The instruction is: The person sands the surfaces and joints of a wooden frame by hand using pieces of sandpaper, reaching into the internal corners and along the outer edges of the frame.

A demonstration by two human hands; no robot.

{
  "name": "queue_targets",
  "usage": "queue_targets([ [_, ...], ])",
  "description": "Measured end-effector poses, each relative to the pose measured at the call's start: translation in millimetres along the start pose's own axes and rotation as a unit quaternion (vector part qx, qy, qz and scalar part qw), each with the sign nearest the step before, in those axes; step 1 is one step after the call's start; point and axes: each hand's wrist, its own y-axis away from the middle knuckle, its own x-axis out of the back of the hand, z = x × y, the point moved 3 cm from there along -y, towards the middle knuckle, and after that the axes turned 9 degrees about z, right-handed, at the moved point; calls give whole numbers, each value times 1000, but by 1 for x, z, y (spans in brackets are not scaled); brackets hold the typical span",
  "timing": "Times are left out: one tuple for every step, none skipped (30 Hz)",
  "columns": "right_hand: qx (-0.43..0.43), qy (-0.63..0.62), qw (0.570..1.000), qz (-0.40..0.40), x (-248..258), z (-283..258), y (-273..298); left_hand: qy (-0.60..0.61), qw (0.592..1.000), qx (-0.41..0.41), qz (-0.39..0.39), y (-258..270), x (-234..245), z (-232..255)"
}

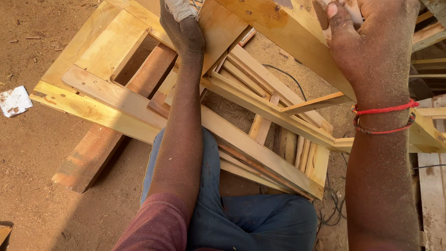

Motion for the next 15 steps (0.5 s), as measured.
queue_targets([
  [-10, 17, 1000, 12, -10, 5, 0, 6, 999, 37, -16, 2, 0, -4],
  [-22, 34, 999, 24, -20, 11, -1, 13, 997, 75, -33, 3, 0, -7],
  [-40, 41, 998, 33, -33, 17, -5, 25, 993, 108, -50, 1, -5, -8],
  [-58, 38, 997, 32, -44, 21, -8, 67, 982, 162, -65, -1, -8, -10],
  [-71, 30, 997, 29, -53, 24, -10, 108, 967, 215, -83, -2, -7, -10],
  [-80, 24, 996, 27, -61, 26, -11, 148, 947, 266, -102, -1, -9, -11],
  [-88, 18, 996, 20, -69, 24, -9, 137, 944, 281, -105, 2, -8, -13],
  [-91, 15, 996, 15, -76, 23, -9, 126, 941, 296, -109, 5, -9, -16],
  [-91, 10, 996, 11, -79, 19, -11, 116, 937, 310, -111, 8, -11, -21],
  [-91, 8, 996, 9, -81, 15, -13, 77, 953, 272, -109, 11, -10, -25],
  [-90, 4, 996, 6, -82, 10, -15, 39, 966, 233, -107, 16, -10, -30],
  [-90, 0, 996, 4, -83, 6, -17, 0, 976, 193, -105, 20, -11, -35],
  [-91, -2, 996, 2, -82, 2, -16, 3, 976, 197, -97, 25, -12, -41],
  [-90, -4, 996, -1, -80, -1, -15, 5, 975, 202, -88, 27, -12, -47],
  [-88, -6, 996, -1, -78, -1, -15, 11, 976, 204, -78, 28, -14, -50],
])
